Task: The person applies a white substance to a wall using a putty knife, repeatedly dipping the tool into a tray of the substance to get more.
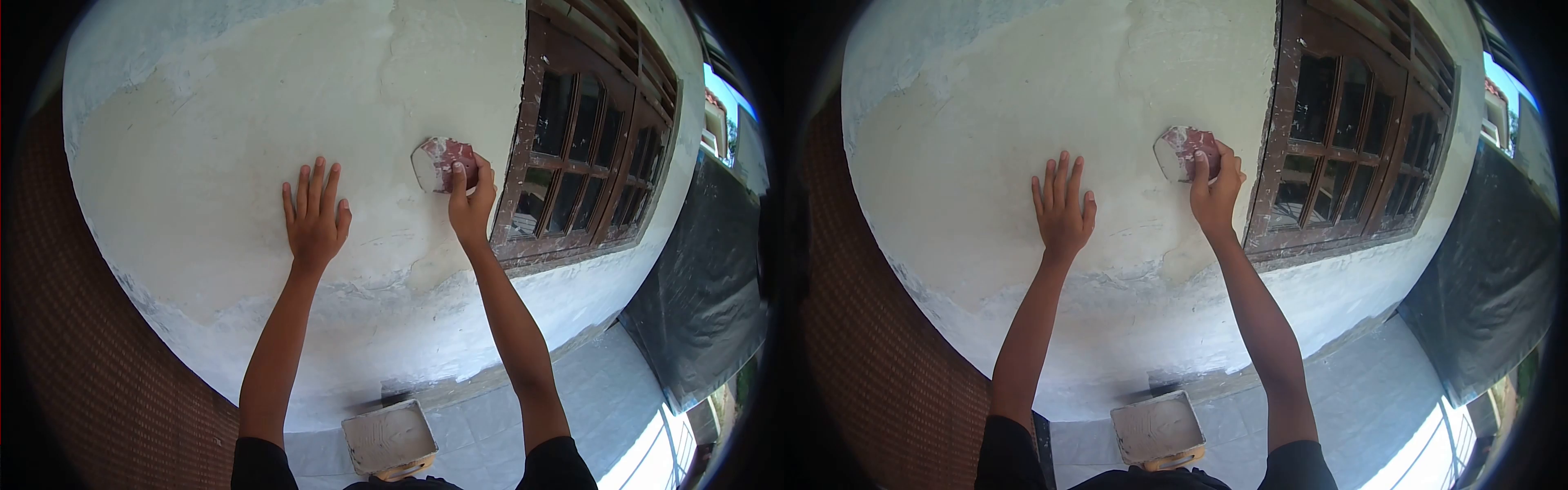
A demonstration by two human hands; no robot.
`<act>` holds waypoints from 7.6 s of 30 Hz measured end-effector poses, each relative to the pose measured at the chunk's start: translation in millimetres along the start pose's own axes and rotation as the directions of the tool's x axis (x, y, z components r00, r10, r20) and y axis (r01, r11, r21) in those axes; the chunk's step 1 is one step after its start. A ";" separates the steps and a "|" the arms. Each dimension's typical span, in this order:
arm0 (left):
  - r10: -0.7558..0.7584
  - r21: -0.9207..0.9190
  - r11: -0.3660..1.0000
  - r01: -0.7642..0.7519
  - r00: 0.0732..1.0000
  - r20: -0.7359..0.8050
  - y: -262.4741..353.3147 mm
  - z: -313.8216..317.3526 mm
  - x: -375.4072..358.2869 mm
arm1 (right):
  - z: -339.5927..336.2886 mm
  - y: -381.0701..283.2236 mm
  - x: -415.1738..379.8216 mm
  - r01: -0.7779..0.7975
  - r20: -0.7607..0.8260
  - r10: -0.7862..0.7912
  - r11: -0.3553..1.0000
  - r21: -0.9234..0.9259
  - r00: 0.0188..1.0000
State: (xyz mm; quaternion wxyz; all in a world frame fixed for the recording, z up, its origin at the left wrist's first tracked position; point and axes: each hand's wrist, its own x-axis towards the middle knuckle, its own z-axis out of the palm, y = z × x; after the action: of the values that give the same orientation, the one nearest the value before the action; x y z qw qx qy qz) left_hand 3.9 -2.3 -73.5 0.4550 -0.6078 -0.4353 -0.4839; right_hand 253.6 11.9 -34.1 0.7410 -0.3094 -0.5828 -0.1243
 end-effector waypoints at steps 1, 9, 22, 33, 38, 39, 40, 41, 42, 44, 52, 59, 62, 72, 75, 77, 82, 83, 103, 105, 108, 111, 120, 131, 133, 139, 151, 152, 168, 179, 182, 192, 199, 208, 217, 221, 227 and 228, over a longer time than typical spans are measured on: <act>0.003 0.002 1.000 -0.003 1.000 0.001 -0.7 -0.4 -0.9 | -3.7 11.4 7.5 -0.137 -0.137 0.153 0.984 0.117 0.979; -0.004 0.015 1.000 0.004 1.000 -0.003 0.6 1.7 -2.8 | 3.4 -1.7 -12.8 -0.018 0.069 0.009 0.991 0.132 0.998; -0.010 0.012 1.000 0.010 1.000 -0.001 0.1 1.7 -3.9 | -6.5 -8.3 -8.8 0.056 0.114 -0.060 0.998 0.037 0.992; -0.009 0.021 1.000 0.009 1.000 0.000 0.8 1.2 -2.9 | -20.9 13.1 -2.3 -0.139 -0.056 0.154 0.965 0.223 0.986; -0.002 0.013 1.000 0.002 1.000 0.002 -1.0 0.5 -4.0 | -19.2 19.1 -4.5 0.038 0.027 -0.036 0.997 -0.064 0.999; -0.003 0.015 1.000 0.003 1.000 0.002 -0.6 1.0 -4.1 | -22.5 29.5 4.9 -0.090 -0.129 0.098 0.994 0.061 0.987; -0.005 0.018 1.000 0.005 1.000 0.003 -0.5 0.8 -4.6 | -30.4 36.0 15.7 -0.225 -0.217 0.286 0.938 0.265 0.933; -0.007 0.021 1.000 0.006 1.000 0.005 -0.1 0.2 -5.0 | -39.1 41.5 22.9 -0.323 -0.260 0.477 0.823 0.467 0.839; -0.010 0.026 1.000 0.010 1.000 0.004 0.9 0.0 -5.0 | -45.2 46.2 24.9 -0.324 -0.258 0.478 0.822 0.468 0.840; -0.014 0.029 0.999 0.014 1.000 -0.001 1.7 0.8 -4.5 | -52.6 49.0 29.3 -0.284 -0.393 0.514 0.812 0.510 0.763; -0.003 0.010 1.000 0.003 1.000 0.012 -0.6 0.8 -5.7 | -32.5 23.1 9.7 -0.214 -0.072 0.227 0.965 0.151 0.971; -0.021 0.020 1.000 0.021 1.000 0.009 2.7 0.7 -6.0 | -28.0 22.1 26.2 -0.169 -0.217 0.280 0.891 0.421 0.935; -0.004 0.030 1.000 0.004 1.000 -0.002 1.3 2.1 -7.3 | -19.0 4.6 17.7 -0.087 0.034 0.082 0.976 0.197 0.996; -0.038 0.052 0.998 0.039 0.999 -0.019 3.2 0.6 -7.8 | -42.8 32.2 44.7 -0.256 -0.297 0.499 0.767 0.588 0.814; -0.028 0.041 0.999 0.029 0.999 -0.021 2.4 1.8 -8.5 | -29.7 18.4 24.8 -0.191 0.011 0.194 0.959 0.209 0.981; -0.020 0.035 0.999 0.021 0.999 -0.031 2.1 1.9 -8.4 | -26.8 19.6 22.1 -0.119 0.061 0.111 0.983 0.142 0.992; -0.030 0.028 0.999 0.030 0.999 -0.014 3.2 -1.9 -10.3 | -44.7 55.4 38.6 -0.310 -0.233 0.414 0.872 0.379 0.880; -0.034 0.030 0.999 0.034 0.999 -0.019 3.2 -2.2 -10.6 | -50.9 54.9 38.8 -0.336 -0.346 0.503 0.832 0.441 0.792; -0.023 0.000 1.000 0.023 1.000 0.018 1.5 -0.8 -14.3 | -27.6 40.5 4.7 -0.219 0.029 0.221 0.928 0.301 0.975; -0.018 -0.003 1.000 0.018 1.000 0.016 0.3 -1.5 -14.2 | -32.5 47.8 10.5 -0.340 -0.133 0.403 0.877 0.339 0.906; -0.035 0.031 0.999 0.035 0.999 0.013 0.9 -2.6 -14.0 | -50.5 64.3 20.3 -0.335 -0.405 0.508 0.841 0.425 0.761; -0.040 0.038 0.999 0.040 0.999 0.012 1.2 -1.8 -13.3 | -53.7 58.2 15.5 -0.282 -0.471 0.555 0.799 0.531 0.686; -0.022 -0.028 0.999 0.023 0.999 0.025 -1.2 -5.0 -15.1 | -46.5 54.2 -0.4 -0.368 -0.408 0.477 0.873 0.319 0.778; -0.054 -0.089 0.993 0.074 0.976 0.213 12.6 -35.1 -39.4 | -93.0 91.1 -57.6 -0.467 -0.282 0.720 0.647 0.603 0.634; -0.062 -0.093 0.992 0.087 0.966 0.252 17.5 -42.8 -41.9 | -91.6 86.7 -71.9 -0.459 -0.247 0.685 0.669 0.584 0.685; -0.117 -0.139 0.974 0.182 0.918 0.378 37.1 -64.1 -73.4 | -107.6 58.0 -110.5 -0.565 -0.013 0.697 0.592 0.574 0.717; -0.321 -0.059 0.900 0.432 0.748 0.581 74.5 -140.8 -224.0 | -145.9 25.6 -251.9 -0.868 0.371 0.798 0.351 0.352 0.474; -0.358 -0.052 0.872 0.487 0.707 0.610 74.7 -146.8 -239.5 | -148.0 27.3 -267.9 -0.898 0.403 0.809 0.329 0.290 0.427; -0.503 0.217 0.526 0.822 0.095 0.859 90.5 -230.9 -569.9 | -197.8 22.4 -576.2 -0.958 0.534 0.843 0.096 -0.269 -0.065; -0.508 0.385 0.270 0.883 -0.209 0.836 155.4 -301.0 -742.4 | -232.5 13.6 -734.2 -0.518 0.817 0.577 0.700 -0.491 0.006; -0.479 0.401 0.223 0.889 -0.259 0.839 164.1 -310.1 -764.0 | -222.1 4.6 -754.6 -0.426 0.840 0.541 0.754 -0.500 -0.027; -0.466 0.401 0.172 0.900 -0.284 0.838 176.7 -316.6 -801.7 | -191.3 -17.7 -798.5 -0.210 0.954 0.298 0.931 -0.297 -0.029; -0.462 0.397 0.146 0.906 -0.292 0.837 177.7 -320.0 -805.7 | -187.3 -23.6 -803.0 -0.218 0.963 0.267 0.938 -0.268 -0.032; -0.465 0.385 0.144 0.912 -0.281 0.840 174.4 -325.5 -808.2 | -176.8 -22.6 -802.7 -0.290 0.942 0.285 0.900 -0.326 -0.175; -0.471 0.389 0.131 0.912 -0.287 0.834 170.7 -330.9 -804.9 | -176.2 -2.0 -789.3 -0.277 0.897 0.332 0.868 -0.412 -0.291; -0.469 0.411 0.129 0.903 -0.309 0.827 171.3 -333.0 -803.5 | -175.9 -4.0 -792.3 -0.302 0.872 0.373 0.832 -0.466 -0.318; -0.465 0.414 0.130 0.901 -0.314 0.828 171.2 -336.2 -804.1 | -172.3 -9.5 -808.1 -0.420 0.892 0.372 0.789 -0.449 -0.256; -0.466 0.419 0.130 0.899 -0.318 0.826 170.9 -336.6 -803.8 | -172.5 -8.9 -810.4 -0.421 0.892 0.373 0.788 -0.449 -0.254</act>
State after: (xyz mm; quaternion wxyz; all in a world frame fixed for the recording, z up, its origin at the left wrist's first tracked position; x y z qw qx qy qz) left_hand -17.9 -436.9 -847.6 -0.4067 -0.4047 -0.7517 -0.3252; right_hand 149.7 -242.2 -815.9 0.0772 -0.4557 -0.7924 0.3981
